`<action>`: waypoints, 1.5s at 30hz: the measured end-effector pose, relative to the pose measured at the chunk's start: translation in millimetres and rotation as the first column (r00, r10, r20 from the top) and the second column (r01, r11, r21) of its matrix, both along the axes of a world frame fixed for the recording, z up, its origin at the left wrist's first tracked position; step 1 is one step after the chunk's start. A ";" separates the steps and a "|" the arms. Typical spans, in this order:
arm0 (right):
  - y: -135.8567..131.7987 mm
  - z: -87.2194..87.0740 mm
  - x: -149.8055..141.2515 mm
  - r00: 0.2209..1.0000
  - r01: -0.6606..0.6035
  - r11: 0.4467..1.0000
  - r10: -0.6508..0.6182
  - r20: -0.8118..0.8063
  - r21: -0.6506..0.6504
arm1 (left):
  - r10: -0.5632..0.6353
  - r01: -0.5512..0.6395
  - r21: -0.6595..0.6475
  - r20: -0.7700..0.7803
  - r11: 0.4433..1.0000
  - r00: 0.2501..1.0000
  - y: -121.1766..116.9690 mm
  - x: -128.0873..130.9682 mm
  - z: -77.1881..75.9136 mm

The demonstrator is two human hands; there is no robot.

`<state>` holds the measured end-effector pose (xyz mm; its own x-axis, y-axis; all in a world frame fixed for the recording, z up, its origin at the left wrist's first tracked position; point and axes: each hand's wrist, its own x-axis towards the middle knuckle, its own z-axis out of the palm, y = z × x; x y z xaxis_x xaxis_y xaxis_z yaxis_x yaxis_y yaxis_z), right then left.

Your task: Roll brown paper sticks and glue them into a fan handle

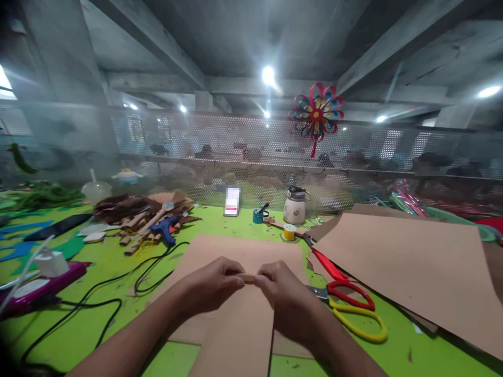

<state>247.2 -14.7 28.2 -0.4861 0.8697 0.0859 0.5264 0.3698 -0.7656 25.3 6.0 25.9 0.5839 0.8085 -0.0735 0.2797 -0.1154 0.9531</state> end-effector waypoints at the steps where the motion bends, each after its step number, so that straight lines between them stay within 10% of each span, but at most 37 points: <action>1: 6.2 -1.0 1.3 0.999 0.039 0.999 -0.039 0.014 -0.028 | 0.022 -0.017 0.090 -0.054 0.996 0.998 -1.2 -2.0 2.4; 6: 24.8 -9.0 6.4 0.998 0.038 0.992 -0.045 -0.053 -0.121 | 0.077 -0.028 0.301 -0.151 0.953 0.986 -1.0 -8.9 -1.2; 23: 39.0 -15.5 27.9 0.988 -0.084 0.989 0.067 -0.139 -0.123 | -0.057 0.107 -0.258 0.195 0.960 0.979 19.0 -6.3 -21.3; 36: 43.9 -19.8 27.3 0.972 0.061 0.990 -0.087 -0.217 -0.124 | 0.024 0.104 -0.276 0.427 0.955 0.904 26.9 -10.9 -24.5; 45: 42.6 -16.5 32.7 0.974 -0.096 0.990 0.073 -0.213 -0.100 | 0.009 0.069 -0.228 0.324 0.971 0.946 29.6 -13.5 -27.6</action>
